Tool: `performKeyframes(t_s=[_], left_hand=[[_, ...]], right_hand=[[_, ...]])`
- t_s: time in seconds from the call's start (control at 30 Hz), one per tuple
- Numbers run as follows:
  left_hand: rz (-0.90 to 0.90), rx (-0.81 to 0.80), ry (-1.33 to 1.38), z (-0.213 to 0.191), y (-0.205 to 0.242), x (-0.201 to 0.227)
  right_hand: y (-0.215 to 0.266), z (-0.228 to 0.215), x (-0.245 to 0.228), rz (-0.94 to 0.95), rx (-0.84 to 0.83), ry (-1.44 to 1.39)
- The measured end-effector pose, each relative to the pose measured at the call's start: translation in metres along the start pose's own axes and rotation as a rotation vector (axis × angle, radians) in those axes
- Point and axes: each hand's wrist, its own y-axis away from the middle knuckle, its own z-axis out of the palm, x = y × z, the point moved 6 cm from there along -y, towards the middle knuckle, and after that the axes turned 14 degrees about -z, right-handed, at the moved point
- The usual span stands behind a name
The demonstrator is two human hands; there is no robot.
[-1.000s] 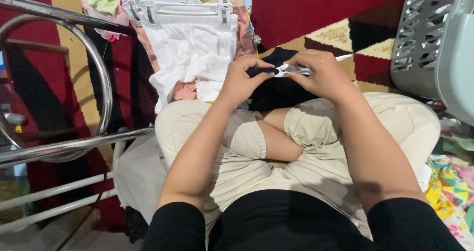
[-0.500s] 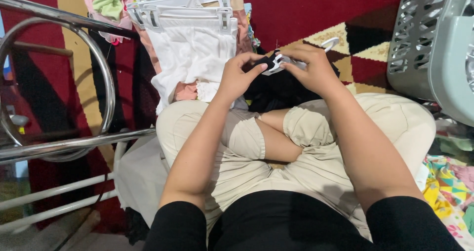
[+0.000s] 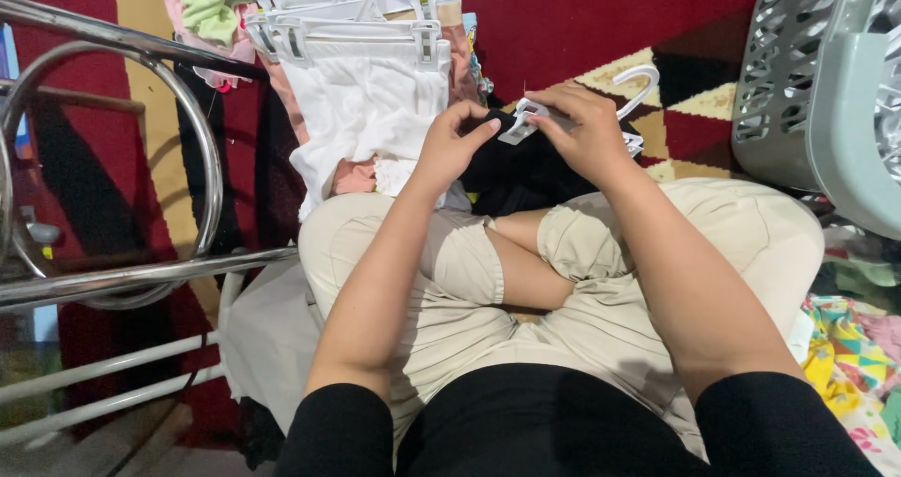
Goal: Hanging small baby garments onto plastic hangers while sitting on the floor.
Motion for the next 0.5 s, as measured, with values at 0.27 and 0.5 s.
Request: performKeyframes(t_s=[0.27, 0.5], left_hand=[[-0.078, -0.120, 0.205, 0.008, -0.009, -0.016], [-0.094, -0.168, 0.199, 0.008, -0.013, -0.020]], right_hand=[[0.006, 0.001, 0.010, 0.032, 0.053, -0.050], [0.006, 0.001, 0.007, 0.056, 0.054, -0.058]])
